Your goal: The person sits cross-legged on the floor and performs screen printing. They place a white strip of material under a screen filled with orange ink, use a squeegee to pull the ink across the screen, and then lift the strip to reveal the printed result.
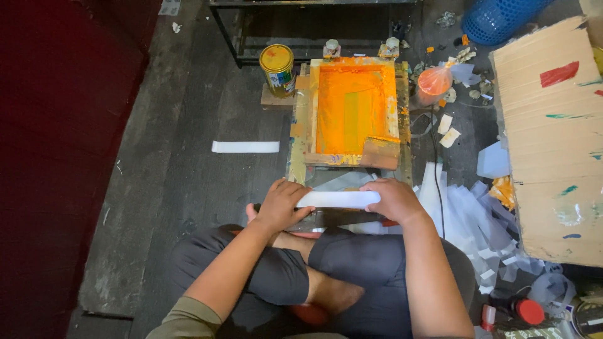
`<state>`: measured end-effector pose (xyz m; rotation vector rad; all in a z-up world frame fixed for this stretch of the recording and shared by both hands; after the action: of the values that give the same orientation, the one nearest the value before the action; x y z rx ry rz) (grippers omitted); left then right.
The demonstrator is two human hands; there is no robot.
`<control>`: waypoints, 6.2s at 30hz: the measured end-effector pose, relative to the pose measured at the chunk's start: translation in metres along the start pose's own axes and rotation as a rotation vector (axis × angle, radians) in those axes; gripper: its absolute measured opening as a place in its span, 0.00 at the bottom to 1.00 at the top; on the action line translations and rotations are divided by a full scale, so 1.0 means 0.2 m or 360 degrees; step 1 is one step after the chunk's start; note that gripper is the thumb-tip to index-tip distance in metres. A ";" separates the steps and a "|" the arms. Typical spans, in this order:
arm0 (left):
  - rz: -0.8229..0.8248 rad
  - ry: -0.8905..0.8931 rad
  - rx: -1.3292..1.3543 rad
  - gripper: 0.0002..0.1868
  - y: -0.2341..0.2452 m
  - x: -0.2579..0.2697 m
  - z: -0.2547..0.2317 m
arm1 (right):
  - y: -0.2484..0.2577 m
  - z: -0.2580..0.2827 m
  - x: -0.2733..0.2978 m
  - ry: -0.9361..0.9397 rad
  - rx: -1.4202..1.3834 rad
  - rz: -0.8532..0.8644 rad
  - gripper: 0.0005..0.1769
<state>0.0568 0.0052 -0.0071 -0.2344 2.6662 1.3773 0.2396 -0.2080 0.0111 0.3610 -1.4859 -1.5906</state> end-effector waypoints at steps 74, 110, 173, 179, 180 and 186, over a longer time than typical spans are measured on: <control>-0.1009 0.0813 0.2300 0.20 0.01 0.01 0.35 | -0.06 0.36 -0.07 0.0185 -0.2294 -0.0628 0.36; -0.0488 0.0817 0.2081 0.05 -0.05 0.04 0.21 | -0.19 0.51 -0.10 0.0548 -0.2008 -0.0462 0.29; -0.1444 0.0741 0.1872 0.05 0.17 0.06 0.23 | -0.10 0.29 -0.09 0.0190 -0.2031 -0.1068 0.20; -0.1485 0.0678 0.1784 0.05 0.20 0.06 0.19 | -0.09 0.30 -0.08 0.0207 -0.2032 -0.1095 0.20; -0.1507 0.0658 0.1777 0.05 0.21 0.06 0.18 | -0.08 0.30 -0.08 0.0229 -0.2017 -0.1098 0.20; -0.1499 0.0621 0.1731 0.06 0.23 0.07 0.17 | -0.07 0.32 -0.07 0.0243 -0.2021 -0.1074 0.20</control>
<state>0.0363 0.0572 0.0074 -1.4111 2.4871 -0.4191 0.1956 -0.1578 0.0087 0.2109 -0.0006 -2.5946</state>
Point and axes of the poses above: each hand's wrist, its own x-axis away from the middle knuckle, its own y-axis out of the back of the hand, z = x × y, the point moved 5 cm from there along -x, towards the middle knuckle, and after that the axes turned 12 degrees about x, right-handed, at the moved point
